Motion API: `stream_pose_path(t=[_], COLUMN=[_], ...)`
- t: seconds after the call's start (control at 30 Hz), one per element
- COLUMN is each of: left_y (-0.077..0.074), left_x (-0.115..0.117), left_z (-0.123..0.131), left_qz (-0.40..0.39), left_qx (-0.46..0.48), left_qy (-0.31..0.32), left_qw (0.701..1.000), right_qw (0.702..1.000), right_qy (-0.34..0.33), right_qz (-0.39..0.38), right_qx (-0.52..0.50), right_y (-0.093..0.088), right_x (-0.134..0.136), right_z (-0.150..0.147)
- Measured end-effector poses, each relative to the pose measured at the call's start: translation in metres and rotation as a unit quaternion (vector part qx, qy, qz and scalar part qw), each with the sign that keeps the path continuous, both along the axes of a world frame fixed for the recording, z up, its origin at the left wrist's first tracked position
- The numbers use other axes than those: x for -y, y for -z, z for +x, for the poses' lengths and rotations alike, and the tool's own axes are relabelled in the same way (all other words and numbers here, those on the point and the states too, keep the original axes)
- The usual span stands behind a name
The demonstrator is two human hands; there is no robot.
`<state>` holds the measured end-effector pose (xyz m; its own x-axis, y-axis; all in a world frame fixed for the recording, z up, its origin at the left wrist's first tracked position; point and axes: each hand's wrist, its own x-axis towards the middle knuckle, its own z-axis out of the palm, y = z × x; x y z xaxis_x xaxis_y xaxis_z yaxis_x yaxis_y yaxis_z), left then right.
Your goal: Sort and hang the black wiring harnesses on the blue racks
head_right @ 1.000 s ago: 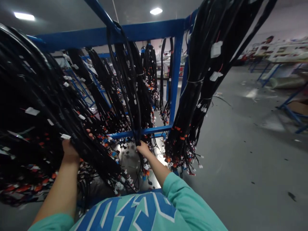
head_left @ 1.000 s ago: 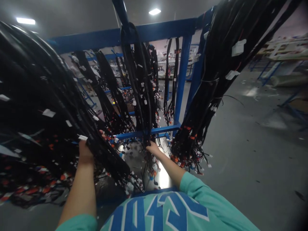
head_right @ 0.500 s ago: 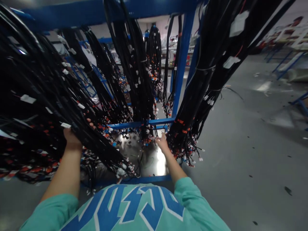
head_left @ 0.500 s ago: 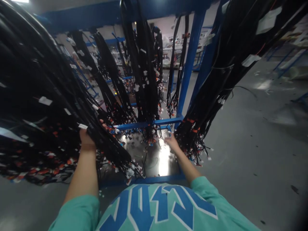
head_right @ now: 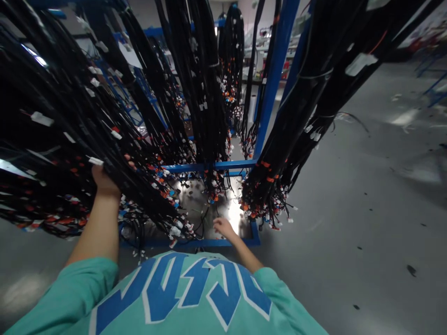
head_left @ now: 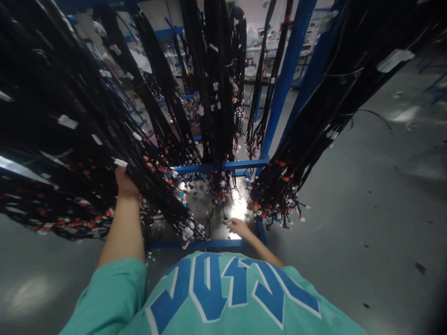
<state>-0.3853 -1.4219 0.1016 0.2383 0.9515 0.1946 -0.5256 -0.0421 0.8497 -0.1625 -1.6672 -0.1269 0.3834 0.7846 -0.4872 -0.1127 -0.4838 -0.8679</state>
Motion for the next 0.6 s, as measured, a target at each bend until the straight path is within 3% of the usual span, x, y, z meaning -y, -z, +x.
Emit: stream_pose_path(t=[0.13, 0.33, 0.6], left_y=[-0.006, -0.02, -0.001], left_x=[-0.001, -0.007, -0.03], left_z=[-0.004, -0.02, -0.024], left_qz=[-0.017, -0.057, -0.066], left_qx=[0.003, -0.039, -0.071], left_qy=[0.009, 0.066, 0.009], left_qw=[1.0, 0.995, 0.995], right_qw=[0.994, 0.985, 0.976], right_qy=[-0.056, -0.033, 0.062], right_qz=[-0.092, -0.165, -0.184], right_qx=[-0.032, -0.045, -0.098], right_y=[0.031, 0.063, 0.082], right_x=[0.032, 0.07, 0.109], right_z=[-0.026, -0.001, 0.014])
